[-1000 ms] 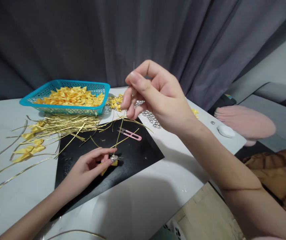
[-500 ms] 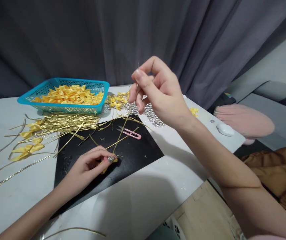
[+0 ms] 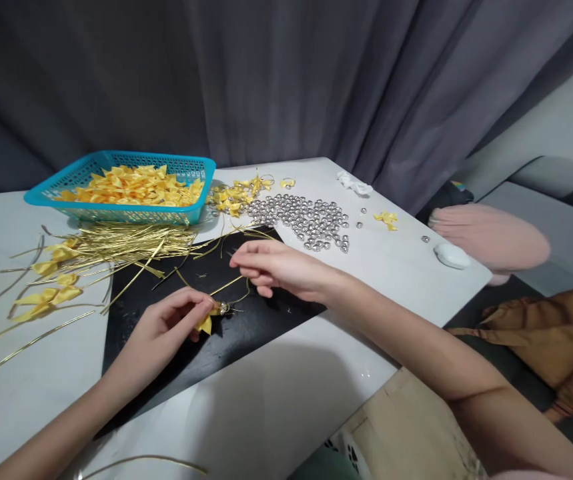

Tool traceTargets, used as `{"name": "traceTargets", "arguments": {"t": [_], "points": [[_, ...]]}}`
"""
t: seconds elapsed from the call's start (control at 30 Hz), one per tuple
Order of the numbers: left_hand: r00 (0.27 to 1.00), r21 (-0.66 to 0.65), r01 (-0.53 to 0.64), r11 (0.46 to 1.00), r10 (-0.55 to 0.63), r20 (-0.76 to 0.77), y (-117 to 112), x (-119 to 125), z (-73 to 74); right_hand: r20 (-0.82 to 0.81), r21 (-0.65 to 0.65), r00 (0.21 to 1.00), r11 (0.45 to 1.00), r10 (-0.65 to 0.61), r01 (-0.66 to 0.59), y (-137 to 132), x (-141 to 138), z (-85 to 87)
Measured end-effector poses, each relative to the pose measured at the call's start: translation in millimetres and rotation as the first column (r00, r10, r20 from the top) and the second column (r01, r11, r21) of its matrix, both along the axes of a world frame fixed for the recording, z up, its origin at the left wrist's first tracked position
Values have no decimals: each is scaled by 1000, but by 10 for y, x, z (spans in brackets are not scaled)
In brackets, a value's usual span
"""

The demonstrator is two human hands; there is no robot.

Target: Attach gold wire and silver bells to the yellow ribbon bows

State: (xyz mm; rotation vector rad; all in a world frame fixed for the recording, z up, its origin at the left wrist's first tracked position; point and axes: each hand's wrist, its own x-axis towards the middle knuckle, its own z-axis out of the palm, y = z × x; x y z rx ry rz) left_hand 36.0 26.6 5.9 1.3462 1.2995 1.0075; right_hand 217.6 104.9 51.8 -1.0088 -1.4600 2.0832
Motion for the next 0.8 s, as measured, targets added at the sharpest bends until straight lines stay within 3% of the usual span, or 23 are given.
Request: {"name": "traceTargets", "arguments": {"t": [0.1, 0.17, 0.2, 0.27, 0.3, 0.33, 0.37, 0.47, 0.6, 0.8], "points": [[1000, -5, 0, 1000, 0, -15, 8, -4, -29, -7, 137, 999, 990, -33, 34, -3, -1, 64], [998, 23, 13, 1000, -11, -59, 7, -5, -55, -44, 365, 989, 919, -144, 150, 30, 67, 232], [996, 49, 24, 999, -19, -90, 4, -4, -67, -84, 502, 976, 837, -203, 218, 42, 112, 342], [988, 100, 53, 994, -37, -151, -6, -4, -88, -188, 715, 936, 612, -298, 339, 37, 192, 571], [983, 119, 64, 991, -42, -178, -12, -6, -95, -198, 767, 931, 543, -308, 343, 20, 219, 674], [979, 138, 65, 988, -37, -202, -17, -9, -100, -181, 794, 929, 510, -323, 332, -4, 233, 758], [975, 157, 58, 986, -23, -219, -21, -14, -104, -175, 805, 934, 501, -312, 318, -32, 234, 822], [985, 189, 31, 982, 3, -173, -24, -30, -116, -164, 783, 954, 555, -249, 280, -102, 184, 893], [998, 102, 69, 992, -70, 3, -36, -35, -125, -167, 742, 964, 617, -209, 262, -124, 93, 870], [964, 240, 255, 937, -228, -138, -47, -60, -57, -165, 747, 970, 620, -178, 241, -87, 40, 907]]}}
